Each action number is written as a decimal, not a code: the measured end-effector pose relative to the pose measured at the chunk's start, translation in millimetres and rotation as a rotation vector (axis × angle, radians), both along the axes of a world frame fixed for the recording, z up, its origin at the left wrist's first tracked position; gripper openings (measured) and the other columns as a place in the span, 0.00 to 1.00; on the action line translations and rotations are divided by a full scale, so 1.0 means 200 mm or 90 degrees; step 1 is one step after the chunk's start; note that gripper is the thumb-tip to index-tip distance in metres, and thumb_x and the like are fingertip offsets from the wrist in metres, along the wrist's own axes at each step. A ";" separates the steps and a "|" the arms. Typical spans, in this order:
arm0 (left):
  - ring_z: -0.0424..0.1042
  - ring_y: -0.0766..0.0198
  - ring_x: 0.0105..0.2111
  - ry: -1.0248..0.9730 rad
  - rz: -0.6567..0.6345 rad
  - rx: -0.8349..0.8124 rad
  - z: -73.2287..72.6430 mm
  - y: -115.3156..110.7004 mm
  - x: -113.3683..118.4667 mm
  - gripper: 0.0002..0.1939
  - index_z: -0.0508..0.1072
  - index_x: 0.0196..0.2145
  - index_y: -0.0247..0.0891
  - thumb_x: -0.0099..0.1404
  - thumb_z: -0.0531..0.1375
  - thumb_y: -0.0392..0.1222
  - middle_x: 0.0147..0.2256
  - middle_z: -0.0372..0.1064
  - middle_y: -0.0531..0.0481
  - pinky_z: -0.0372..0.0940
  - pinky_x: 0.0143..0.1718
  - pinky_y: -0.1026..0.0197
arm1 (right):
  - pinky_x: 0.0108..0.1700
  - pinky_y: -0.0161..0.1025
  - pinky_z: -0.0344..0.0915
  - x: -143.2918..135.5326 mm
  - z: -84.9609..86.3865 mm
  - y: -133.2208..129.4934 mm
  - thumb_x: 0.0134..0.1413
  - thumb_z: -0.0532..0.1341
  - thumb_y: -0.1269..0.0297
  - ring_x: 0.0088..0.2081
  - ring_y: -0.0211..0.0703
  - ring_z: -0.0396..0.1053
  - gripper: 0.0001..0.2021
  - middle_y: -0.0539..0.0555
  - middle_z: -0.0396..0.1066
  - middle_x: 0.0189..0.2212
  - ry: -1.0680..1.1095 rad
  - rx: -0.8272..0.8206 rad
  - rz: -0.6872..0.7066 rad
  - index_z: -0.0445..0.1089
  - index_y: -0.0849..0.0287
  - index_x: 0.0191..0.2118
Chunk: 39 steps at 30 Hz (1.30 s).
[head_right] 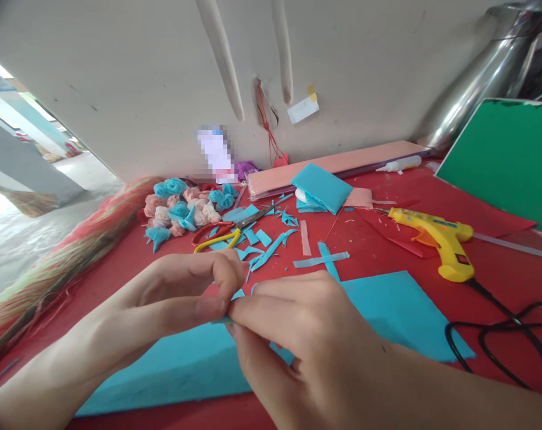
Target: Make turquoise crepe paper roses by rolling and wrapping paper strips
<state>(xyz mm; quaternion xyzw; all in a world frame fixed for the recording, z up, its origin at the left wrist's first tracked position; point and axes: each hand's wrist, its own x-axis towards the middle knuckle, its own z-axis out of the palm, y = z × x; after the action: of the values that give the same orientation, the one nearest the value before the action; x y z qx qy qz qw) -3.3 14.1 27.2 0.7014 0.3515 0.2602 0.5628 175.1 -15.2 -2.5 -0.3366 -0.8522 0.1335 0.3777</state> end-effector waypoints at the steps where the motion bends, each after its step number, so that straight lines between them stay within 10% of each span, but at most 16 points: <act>1: 0.62 0.65 0.29 0.000 0.000 -0.013 0.00 0.00 0.00 0.07 0.68 0.26 0.40 0.62 0.58 0.40 0.27 0.63 0.54 0.60 0.29 0.65 | 0.24 0.34 0.64 0.00 0.00 0.00 0.59 0.52 0.75 0.24 0.39 0.72 0.15 0.55 0.75 0.23 0.002 0.003 -0.003 0.70 0.59 0.25; 14: 0.64 0.71 0.32 -0.063 -0.007 -0.083 0.05 0.01 -0.02 0.02 0.71 0.30 0.36 0.60 0.61 0.33 0.29 0.66 0.57 0.59 0.36 0.70 | 0.25 0.24 0.66 0.00 0.01 0.02 0.53 0.56 0.76 0.20 0.31 0.69 0.13 0.48 0.74 0.19 0.133 -0.084 -0.025 0.70 0.60 0.22; 32: 0.61 0.69 0.29 0.025 -0.052 -0.133 0.04 0.04 -0.03 0.06 0.68 0.26 0.36 0.60 0.60 0.37 0.26 0.62 0.56 0.57 0.32 0.67 | 0.23 0.35 0.62 0.05 0.00 0.03 0.59 0.53 0.74 0.20 0.37 0.65 0.15 0.50 0.68 0.17 0.020 0.006 0.082 0.69 0.59 0.23; 39: 0.67 0.70 0.33 -0.152 -0.030 -0.197 0.01 0.01 -0.02 0.06 0.71 0.29 0.37 0.64 0.59 0.39 0.29 0.67 0.56 0.61 0.36 0.69 | 0.21 0.27 0.62 0.05 0.00 0.08 0.58 0.57 0.72 0.20 0.31 0.66 0.13 0.46 0.69 0.18 0.142 -0.192 0.097 0.73 0.58 0.25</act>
<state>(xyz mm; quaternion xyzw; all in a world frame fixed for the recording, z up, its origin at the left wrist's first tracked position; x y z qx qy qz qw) -7.4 16.9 28.9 0.5786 0.3016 0.2707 0.7078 184.6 0.4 -3.1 -0.3071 -0.7985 0.3243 0.4036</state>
